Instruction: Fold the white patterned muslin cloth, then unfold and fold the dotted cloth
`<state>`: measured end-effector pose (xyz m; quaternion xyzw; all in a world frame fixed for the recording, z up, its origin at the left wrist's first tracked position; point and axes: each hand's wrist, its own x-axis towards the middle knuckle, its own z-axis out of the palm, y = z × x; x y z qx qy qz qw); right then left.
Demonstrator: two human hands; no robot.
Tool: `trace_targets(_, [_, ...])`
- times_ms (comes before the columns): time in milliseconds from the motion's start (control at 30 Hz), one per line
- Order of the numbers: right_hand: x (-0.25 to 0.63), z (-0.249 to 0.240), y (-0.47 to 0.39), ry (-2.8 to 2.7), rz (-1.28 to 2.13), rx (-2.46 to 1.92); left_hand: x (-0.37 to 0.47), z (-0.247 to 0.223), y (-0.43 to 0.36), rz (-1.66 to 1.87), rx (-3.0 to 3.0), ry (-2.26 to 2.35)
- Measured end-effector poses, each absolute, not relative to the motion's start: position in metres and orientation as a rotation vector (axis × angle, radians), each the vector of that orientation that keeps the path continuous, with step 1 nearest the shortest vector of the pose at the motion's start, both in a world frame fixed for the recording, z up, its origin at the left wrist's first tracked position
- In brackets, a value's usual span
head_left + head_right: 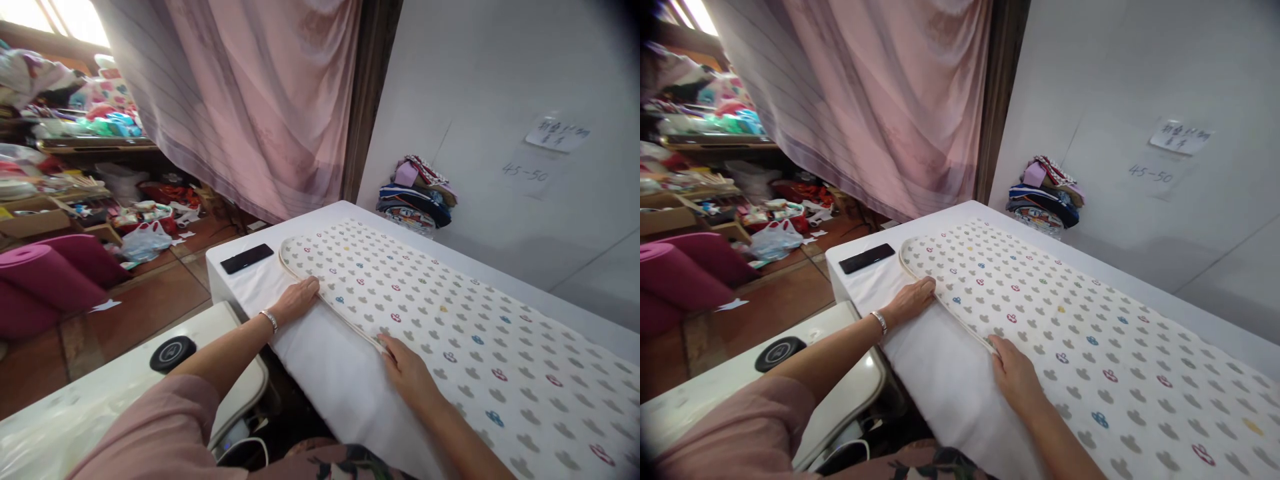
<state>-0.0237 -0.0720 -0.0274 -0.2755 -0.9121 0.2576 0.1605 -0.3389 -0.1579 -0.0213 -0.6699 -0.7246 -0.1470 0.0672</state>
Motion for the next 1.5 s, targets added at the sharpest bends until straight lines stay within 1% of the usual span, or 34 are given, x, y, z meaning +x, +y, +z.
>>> trace_targets(233, [-0.024, -0.022, -0.073, -2.630, 0.741, -0.808, -0.331, -0.014, -0.160, -0.397, -2.174, -2.062])
trace_targets(433, [-0.024, -0.027, -0.073, -2.636, 0.682, -0.746, -0.319, -0.009, -0.159, -0.318, -2.296, -2.032])
trace_targets(633, [-0.024, -0.030, -0.072, -2.649, 0.664, -0.727, -0.310, -0.008, -0.158, -0.344, -2.313, -2.074])
trace_targets(933, [-0.025, -0.031, -0.073, -2.685, 0.574, -0.713, -0.304, -0.011, -0.156, -0.345, -2.382, -1.953])
trace_targets(1100, [-0.024, -0.028, -0.077, -2.772, 0.429, -0.702, -0.303, -0.008, -0.168, -0.302, -2.389, -1.846])
trace_targets(1267, [-0.030, -0.025, -0.085, -2.793, 0.225, -0.625, -0.305, -0.006, -0.185, -0.334, -2.409, -1.892])
trace_targets(1500, [-0.043, -0.022, -0.088, -2.887, 0.003, -0.647, -0.300, -0.012, -0.181, -0.267, -2.387, -1.938])
